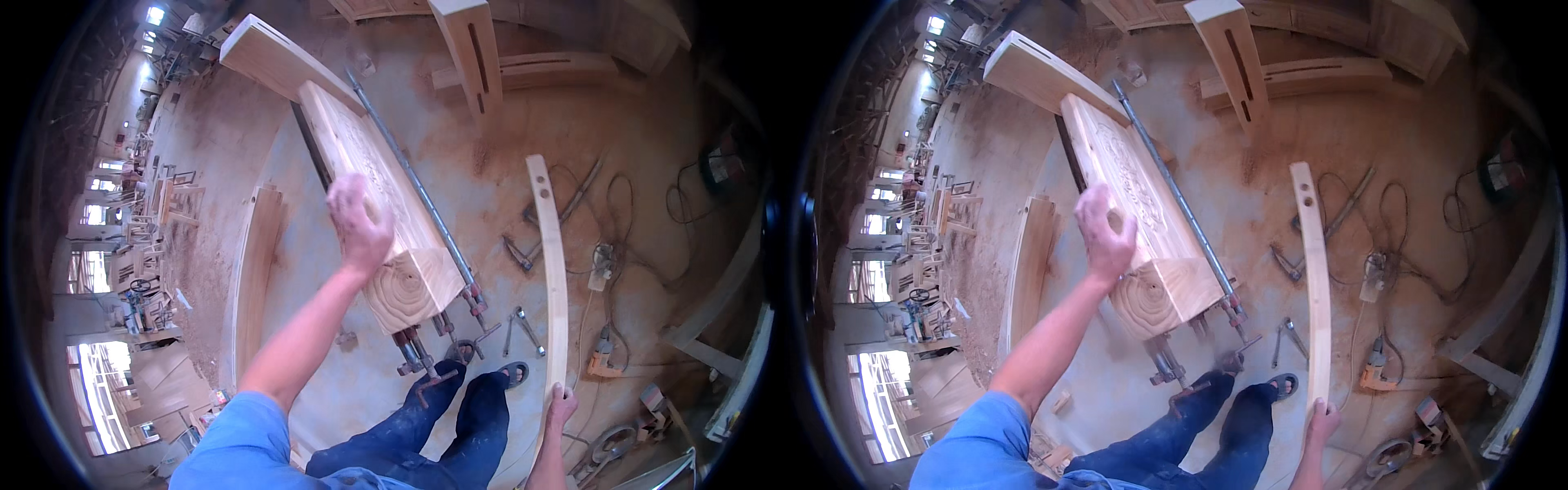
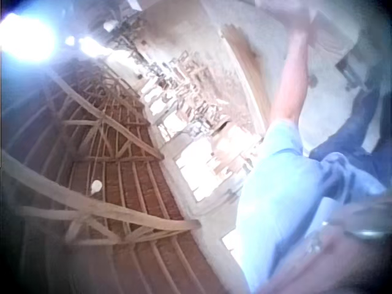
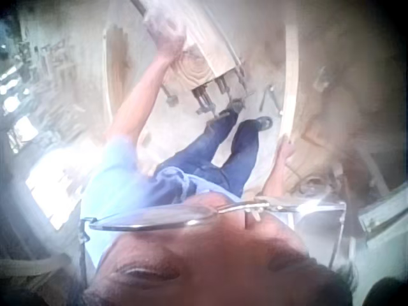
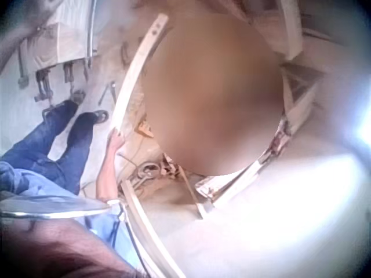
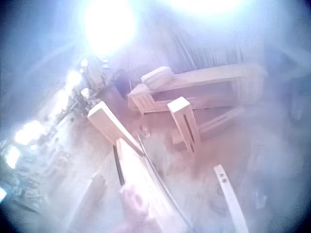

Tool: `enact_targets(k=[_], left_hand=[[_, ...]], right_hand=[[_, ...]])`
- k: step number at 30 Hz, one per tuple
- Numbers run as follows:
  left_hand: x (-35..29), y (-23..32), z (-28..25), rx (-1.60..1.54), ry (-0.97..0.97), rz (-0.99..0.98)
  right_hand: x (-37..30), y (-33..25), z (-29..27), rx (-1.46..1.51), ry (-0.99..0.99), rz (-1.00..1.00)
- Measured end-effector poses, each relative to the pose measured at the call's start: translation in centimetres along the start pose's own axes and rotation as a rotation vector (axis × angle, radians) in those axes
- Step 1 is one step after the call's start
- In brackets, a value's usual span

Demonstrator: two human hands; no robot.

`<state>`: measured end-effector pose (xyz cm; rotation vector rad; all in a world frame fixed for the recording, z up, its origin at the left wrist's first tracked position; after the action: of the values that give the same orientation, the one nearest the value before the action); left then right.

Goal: The person assembles a wooden piece with a carved design by inserting two metal rods into pre-drilled holes and securing them with clamps. They then retrieve a small cardboard box, open it, and scoop sawdust from the floor into the box.

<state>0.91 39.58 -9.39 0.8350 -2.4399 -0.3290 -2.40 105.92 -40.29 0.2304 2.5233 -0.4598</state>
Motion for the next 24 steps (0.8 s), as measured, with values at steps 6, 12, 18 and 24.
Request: enact_targets(k=[6, 12, 18, 24], left_hand=[[7.4, -16.4, 3.3, -0.096, 0.011, -0.814], [8.6, -17.1, 4.9, -0.02, -0.033, -0.83], [8.4, -17.6, 4.5, -0.009, 0.005, -0.833], [8.9, -17.0, 4.8, -0.007, -0.07, -0.908]], right_hand=[[-0.2, -21.4, 1.7, 0.187, -0.172, -0.204], [2.6, -40.3, 9.8, 0.088, -0.252, -0.385], [2.9, -52.0, 15.3, 0.116, -0.306, -0.538], [2.6, -55.1, 17.8, 0.143, -0.214, -0.711]])
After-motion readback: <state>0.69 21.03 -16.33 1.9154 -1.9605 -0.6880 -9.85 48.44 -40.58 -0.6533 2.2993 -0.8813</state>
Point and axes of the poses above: each hand's wrist, its own x-axis towards the middle knuckle, its own z-axis out of the palm, y = z × x, the point moved 10 cm from there along x, towards the middle knuckle, and after that the axes turned 15 degrees about -x, right-handed, at the moved point
